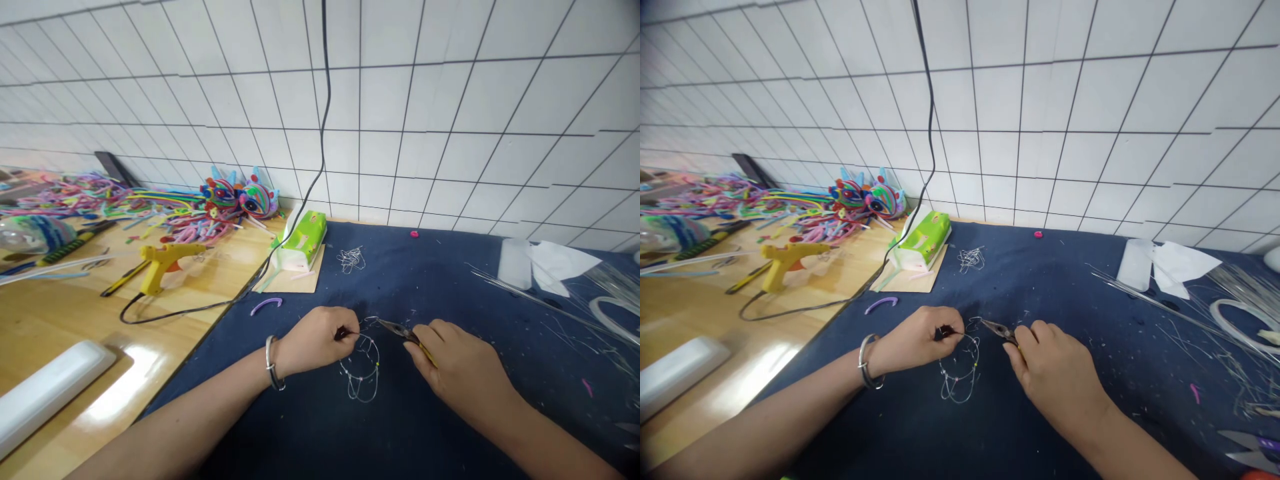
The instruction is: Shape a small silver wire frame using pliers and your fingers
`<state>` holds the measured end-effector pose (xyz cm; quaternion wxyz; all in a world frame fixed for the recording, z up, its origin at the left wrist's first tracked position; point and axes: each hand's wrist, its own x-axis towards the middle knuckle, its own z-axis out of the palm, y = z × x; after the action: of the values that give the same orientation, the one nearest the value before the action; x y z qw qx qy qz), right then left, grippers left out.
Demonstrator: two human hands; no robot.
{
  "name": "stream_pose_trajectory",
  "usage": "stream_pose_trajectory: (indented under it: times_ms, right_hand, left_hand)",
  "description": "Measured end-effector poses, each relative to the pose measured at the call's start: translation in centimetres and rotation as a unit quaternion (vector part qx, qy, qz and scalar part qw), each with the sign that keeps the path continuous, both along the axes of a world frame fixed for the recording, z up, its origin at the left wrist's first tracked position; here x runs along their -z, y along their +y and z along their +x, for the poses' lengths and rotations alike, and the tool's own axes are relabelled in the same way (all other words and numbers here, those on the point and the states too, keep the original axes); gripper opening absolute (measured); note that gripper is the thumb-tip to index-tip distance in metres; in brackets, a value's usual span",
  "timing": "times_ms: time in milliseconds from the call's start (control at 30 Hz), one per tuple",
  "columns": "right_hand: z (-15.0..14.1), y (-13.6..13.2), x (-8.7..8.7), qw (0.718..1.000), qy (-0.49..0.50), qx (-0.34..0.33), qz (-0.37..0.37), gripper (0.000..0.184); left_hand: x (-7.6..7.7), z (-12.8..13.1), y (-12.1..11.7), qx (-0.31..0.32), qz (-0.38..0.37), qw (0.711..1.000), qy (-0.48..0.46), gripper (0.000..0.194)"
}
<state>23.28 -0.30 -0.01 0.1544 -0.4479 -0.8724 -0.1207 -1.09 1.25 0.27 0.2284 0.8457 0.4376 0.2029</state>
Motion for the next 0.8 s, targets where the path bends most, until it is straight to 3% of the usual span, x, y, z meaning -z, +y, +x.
stream_pose_trajectory:
  times_ms: [533,800]
  right_hand:
    - [-0.67,-0.90,-0.56,0.999,-0.026,-0.037,0.029,0.020]
    - [-0.46,-0.68,-0.85,0.999,-0.028,-0.018,0.027,0.021]
  left_hand:
    - [0.55,0.62,-0.32,-0.042,0.016,0.999,-0.003,0.008]
    - [0.12,0.13,-0.04,-0.025,-0.061,0.998,-0.024,0.004]
